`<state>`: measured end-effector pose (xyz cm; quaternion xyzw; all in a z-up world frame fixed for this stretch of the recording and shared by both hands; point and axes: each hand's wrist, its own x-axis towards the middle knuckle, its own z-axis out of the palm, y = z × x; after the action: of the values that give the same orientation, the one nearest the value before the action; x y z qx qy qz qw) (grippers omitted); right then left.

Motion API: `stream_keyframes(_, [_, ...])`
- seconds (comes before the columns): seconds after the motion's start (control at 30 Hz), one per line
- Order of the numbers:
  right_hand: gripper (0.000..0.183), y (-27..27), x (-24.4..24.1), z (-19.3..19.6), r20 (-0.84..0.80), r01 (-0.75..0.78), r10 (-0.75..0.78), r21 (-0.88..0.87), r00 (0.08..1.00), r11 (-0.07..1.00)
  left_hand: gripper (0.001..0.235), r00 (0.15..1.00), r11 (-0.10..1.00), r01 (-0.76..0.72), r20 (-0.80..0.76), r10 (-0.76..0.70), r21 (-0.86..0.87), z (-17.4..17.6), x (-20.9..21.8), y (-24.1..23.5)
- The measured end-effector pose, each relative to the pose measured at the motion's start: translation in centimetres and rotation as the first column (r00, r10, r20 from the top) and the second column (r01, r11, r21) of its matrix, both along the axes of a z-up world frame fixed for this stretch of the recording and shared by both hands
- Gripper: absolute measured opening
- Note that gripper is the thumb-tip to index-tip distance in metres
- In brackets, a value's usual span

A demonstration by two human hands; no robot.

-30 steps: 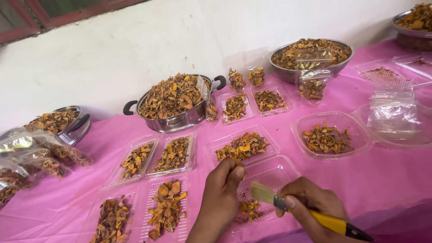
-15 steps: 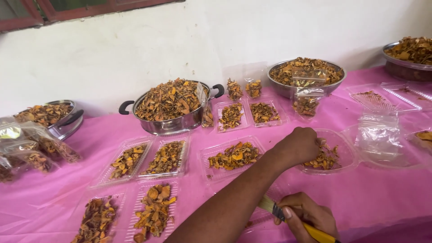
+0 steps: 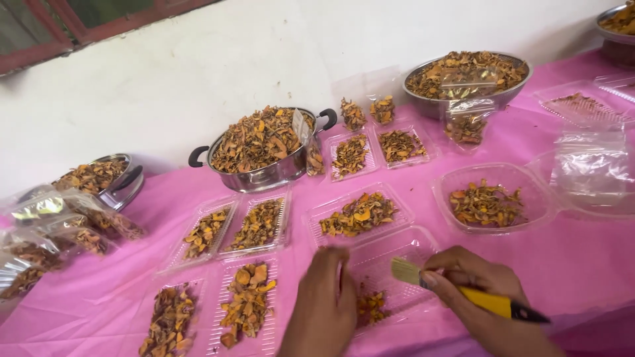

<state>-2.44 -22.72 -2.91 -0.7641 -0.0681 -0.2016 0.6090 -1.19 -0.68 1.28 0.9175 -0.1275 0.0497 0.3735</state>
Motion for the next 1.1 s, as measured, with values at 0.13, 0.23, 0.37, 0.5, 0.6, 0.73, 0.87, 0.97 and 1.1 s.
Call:
stream_keyframes(0.13, [0.016, 0.5, 1.2, 3.9, -0.01, -0.242, 0.246, -0.226, 0.969, 0.944, 0.029, 0.971, 0.981, -0.104, 0.196, 0.135, -0.161, -8.0, -1.8, 2.0])
stream_keyframes(0.23, [0.025, 1.1, 2.6, 1.5, -0.042, -0.384, 0.396, -0.362, 0.917, 0.85, 0.037, 0.897, 0.929, -0.215, 0.315, 0.31, -0.302, -11.7, -1.2, 0.9])
stream_keyframes(0.37, [0.014, 4.7, 1.5, 3.8, 0.056, -0.554, 0.627, -0.41, 0.777, 0.724, 0.051, 0.827, 0.796, -0.442, 0.156, 0.54, -0.413, -13.2, 1.1, -0.4])
stream_keyframes(0.5, [0.015, 5.3, 2.6, 5.6, -0.041, -0.425, 0.441, -0.36, 0.897, 0.83, 0.02, 0.46, 0.253, -0.872, -0.877, 0.136, -0.419, -8.6, 2.4, -0.5])
stream_keyframes(0.6, [0.015, 5.3, 4.5, 4.1, -0.103, -0.34, 0.33, -0.451, 0.938, 0.825, 0.046, 0.363, -0.11, -0.925, -0.931, 0.032, -0.364, -8.8, 3.0, -0.9])
stream_keyframes(0.73, [0.017, 7.3, 2.5, 5.1, -0.279, -0.508, 0.43, -0.346, 0.859, 0.789, 0.04, 0.325, -0.005, -0.946, -0.945, -0.024, -0.325, -5.9, 2.6, -0.2])
stream_keyframes(0.87, [0.022, 7.9, 3.9, 6.7, -0.126, -0.452, 0.45, -0.478, 0.884, 0.753, 0.044, 0.366, -0.143, -0.92, -0.93, 0.023, -0.366, -9.0, 3.1, -0.6])
stream_keyframes(0.97, [0.013, 8.5, 5.4, 5.4, -0.125, -0.365, 0.346, -0.418, 0.93, 0.832, 0.03, 0.39, -0.069, -0.917, -0.92, 0.046, -0.392, -7.2, 2.3, 0.0])
stream_keyframes(1.1, [0.016, 8.7, 2.4, 6.7, -0.335, -0.59, 0.489, -0.368, 0.805, 0.719, 0.031, 0.521, 0.46, -0.798, -0.83, 0.2, -0.39, -7.2, 1.3, 1.3])
